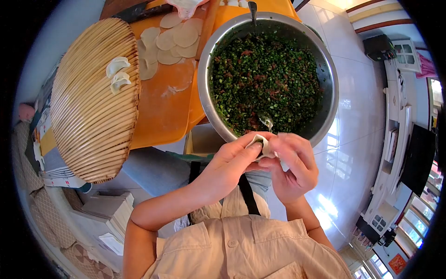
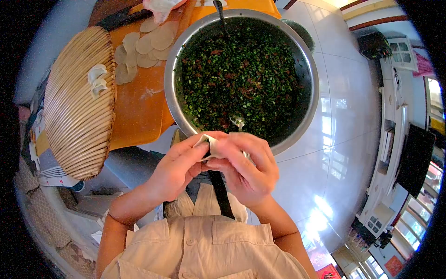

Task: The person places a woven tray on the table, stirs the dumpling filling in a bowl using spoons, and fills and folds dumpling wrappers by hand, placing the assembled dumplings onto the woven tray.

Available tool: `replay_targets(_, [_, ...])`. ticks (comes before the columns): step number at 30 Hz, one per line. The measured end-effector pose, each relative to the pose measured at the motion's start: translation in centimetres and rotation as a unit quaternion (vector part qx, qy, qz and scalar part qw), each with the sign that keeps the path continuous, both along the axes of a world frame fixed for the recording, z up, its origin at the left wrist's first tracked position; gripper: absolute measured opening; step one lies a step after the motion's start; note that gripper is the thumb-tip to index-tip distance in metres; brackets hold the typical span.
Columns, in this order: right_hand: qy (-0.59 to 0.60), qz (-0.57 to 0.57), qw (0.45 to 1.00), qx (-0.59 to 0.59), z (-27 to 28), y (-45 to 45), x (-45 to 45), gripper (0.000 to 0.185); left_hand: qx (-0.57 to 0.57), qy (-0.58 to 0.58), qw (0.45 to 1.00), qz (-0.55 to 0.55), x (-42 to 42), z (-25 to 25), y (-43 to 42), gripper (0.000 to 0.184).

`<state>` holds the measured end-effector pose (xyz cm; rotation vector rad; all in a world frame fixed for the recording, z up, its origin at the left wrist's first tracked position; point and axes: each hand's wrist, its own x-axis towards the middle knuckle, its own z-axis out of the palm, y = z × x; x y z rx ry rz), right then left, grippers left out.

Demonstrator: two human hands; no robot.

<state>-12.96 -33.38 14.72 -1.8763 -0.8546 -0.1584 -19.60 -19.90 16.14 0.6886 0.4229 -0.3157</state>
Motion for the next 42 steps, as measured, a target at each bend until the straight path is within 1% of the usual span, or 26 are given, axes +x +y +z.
replay_targets(3, [0.034, 0.008, 0.999, -0.014, -0.1, 0.0, 0.1, 0.028, 0.027, -0.037, 0.998, -0.038, 0.1, -0.2, 0.2, 0.036])
replay_targets(6, [-0.031, 0.03, 0.999, -0.023, -0.3, -0.7, 0.1, 0.028, 0.08, -0.055, 0.992, -0.083, 0.1, -0.4, 0.4, 0.038])
replay_targets(9, [-0.098, 0.002, 0.994, -0.047, -0.4, -0.9, -0.2, 0.025, 0.034, -0.018, 0.999, -0.033, 0.1, -0.1, 0.1, 0.04])
replay_targets(10, [-0.119, -0.008, 0.991, -0.052, -0.4, -0.8, -0.3, 0.024, 0.039, -0.02, 0.998, -0.034, 0.1, -0.1, 0.0, 0.041])
replay_targets(13, [-0.113, 0.002, 0.992, -0.058, -0.4, -0.7, -0.1, 0.026, 0.054, -0.027, 0.997, -0.041, -0.1, -0.2, 0.0, 0.042])
replay_targets(17, [0.011, 0.014, 0.999, -0.033, 0.2, -0.1, 0.3, 0.027, 0.088, -0.052, 0.991, -0.083, -0.1, -0.4, 0.6, 0.043])
replay_targets(18, [0.007, 0.032, 0.999, -0.021, -0.1, -0.3, 0.4, 0.028, 0.099, -0.06, 0.988, -0.099, -0.1, -0.4, 0.6, 0.043])
replay_targets(20, [-0.004, 0.068, 0.998, 0.005, -0.6, -0.7, 0.7, 0.03, 0.104, -0.052, 0.989, -0.094, -0.1, -0.4, 0.5, 0.044])
replay_targets(21, [-0.005, 0.061, 0.998, 0.001, -0.5, -0.7, 0.7, 0.03, 0.107, -0.049, 0.989, -0.091, -0.1, -0.4, 0.4, 0.045])
replay_targets(24, [-0.018, 0.049, 0.999, -0.011, -0.2, -0.8, 0.6, 0.029, 0.099, -0.061, 0.991, -0.06, -0.4, -0.8, -0.5, 0.052])
replay_targets(26, [-0.038, 0.051, 0.998, -0.024, -0.1, -0.8, 0.5, 0.026, 0.099, -0.058, 0.99, -0.081, -0.7, -1.4, -0.4, 0.061])
replay_targets(29, [0.02, 0.033, 0.999, -0.027, 0.7, 0.4, 0.7, 0.023, 0.11, -0.039, 0.989, -0.092, -0.7, -1.4, -0.7, 0.074])
replay_targets(30, [0.021, 0.054, 0.998, -0.015, 0.4, 0.1, 0.7, 0.024, 0.116, -0.03, 0.989, -0.092, -0.8, -1.4, -0.9, 0.079])
replay_targets(32, [0.024, 0.098, 0.995, 0.012, -0.3, -0.5, 0.9, 0.026, 0.103, -0.055, 0.99, -0.08, -0.5, -1.3, -0.7, 0.072])
replay_targets(33, [0.022, 0.086, 0.996, 0.011, -0.3, -0.7, 0.8, 0.026, 0.097, -0.068, 0.99, -0.073, -0.4, -1.2, -0.7, 0.069])
replay_targets(35, [0.017, 0.064, 0.998, 0.01, -0.1, -1.0, 0.4, 0.028, 0.083, -0.056, 0.993, -0.057, -0.4, -1.2, -1.0, 0.07])
replay_targets(38, [-0.079, 0.028, 0.996, -0.01, -0.3, -1.0, 0.0, 0.03, 0.076, -0.039, 0.995, -0.048, -0.6, -1.2, -1.3, 0.072])
replay_targets(41, [-0.056, 0.039, 0.996, -0.049, 0.6, -0.1, 0.4, 0.031, 0.066, -0.022, 0.997, -0.034, -0.4, -0.6, -1.3, 0.073])
replay_targets(42, [-0.029, 0.063, 0.997, -0.039, 0.5, 0.0, 0.6, 0.032, 0.061, -0.016, 0.998, -0.027, -0.4, -0.3, -1.3, 0.074])
